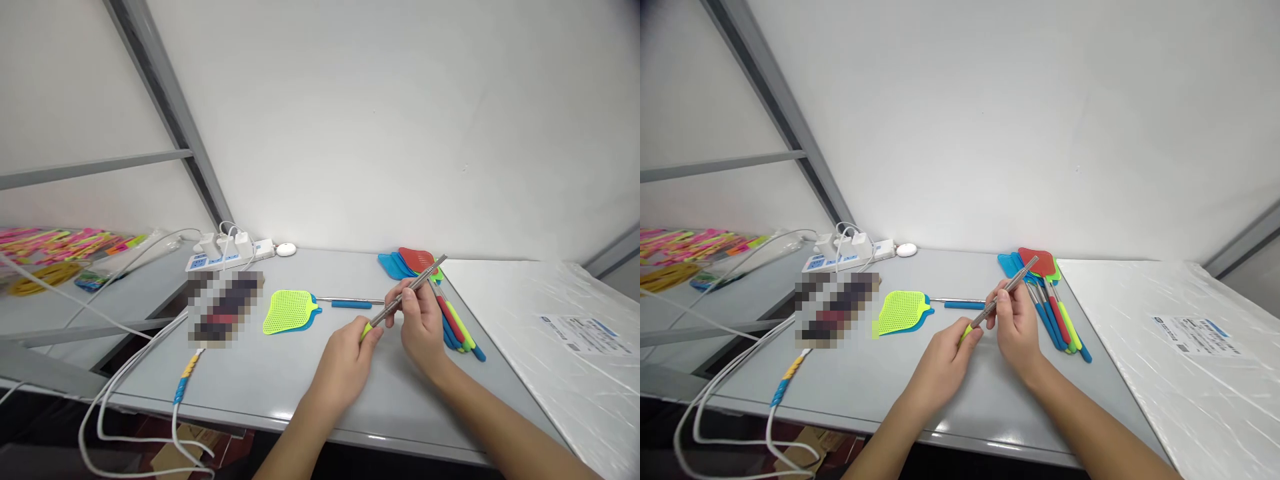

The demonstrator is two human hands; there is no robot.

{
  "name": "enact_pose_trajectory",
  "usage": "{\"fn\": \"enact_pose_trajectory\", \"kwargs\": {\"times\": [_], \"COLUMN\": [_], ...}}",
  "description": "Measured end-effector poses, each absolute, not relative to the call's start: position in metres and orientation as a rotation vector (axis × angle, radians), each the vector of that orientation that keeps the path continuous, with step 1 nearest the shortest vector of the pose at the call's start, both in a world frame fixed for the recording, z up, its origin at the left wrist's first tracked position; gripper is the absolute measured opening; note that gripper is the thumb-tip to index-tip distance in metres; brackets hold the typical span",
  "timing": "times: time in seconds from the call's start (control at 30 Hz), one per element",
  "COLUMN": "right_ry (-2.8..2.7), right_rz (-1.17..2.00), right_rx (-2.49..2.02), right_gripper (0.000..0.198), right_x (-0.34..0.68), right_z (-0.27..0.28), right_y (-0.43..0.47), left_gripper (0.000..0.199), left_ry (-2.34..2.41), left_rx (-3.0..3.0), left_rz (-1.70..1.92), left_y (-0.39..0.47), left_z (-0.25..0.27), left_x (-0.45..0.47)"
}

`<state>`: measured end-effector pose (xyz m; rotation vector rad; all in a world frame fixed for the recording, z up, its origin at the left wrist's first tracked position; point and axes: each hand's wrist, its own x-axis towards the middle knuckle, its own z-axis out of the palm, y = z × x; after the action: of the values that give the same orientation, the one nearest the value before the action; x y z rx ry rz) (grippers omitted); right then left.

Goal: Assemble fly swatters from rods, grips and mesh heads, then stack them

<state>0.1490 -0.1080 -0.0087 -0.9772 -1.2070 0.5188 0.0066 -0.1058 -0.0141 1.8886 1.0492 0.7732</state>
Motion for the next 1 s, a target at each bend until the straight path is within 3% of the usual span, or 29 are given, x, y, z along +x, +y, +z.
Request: {"fn": "enact_pose_trajectory", "kwargs": {"times": [0.23,0.37,0.5,0.6,1.0], "right_ry": [-1.448,-1.234,-0.971,-0.955,-1.089], "right_rz": [0.304,0.524,0.786,0.905,0.989], "right_rx": [-1.248,-1.231,-1.038,-1.029,-0.926], "right_gripper": [0.013,0.021,0.017,0.030,0.034], "right_x": [0.182,0.199,0.191,0.173,0.151], "right_z": [0.012,0.038,0.062,0.070,0.054], "right_y": [-0.101,-0.097,-0.099,-0.101,-0.086], "left_gripper": [0.031,0.035,0.039,0.040,0.026], "left_ry": [0.660,0.591,0.572,0.570,0.632], "left_rx": [1.807,1.775,1.760,1.669,1.695], "left_rz": [0.802,0.680,0.629,0.653,0.575], "left_y": [-0.056,-0.039,-0.047,-0.060,-0.058], "left_z": [0.011,0.011,0.000,-0.010,-0.025], "left_x": [0.066,0.089,0.090,0.079,0.056]}}
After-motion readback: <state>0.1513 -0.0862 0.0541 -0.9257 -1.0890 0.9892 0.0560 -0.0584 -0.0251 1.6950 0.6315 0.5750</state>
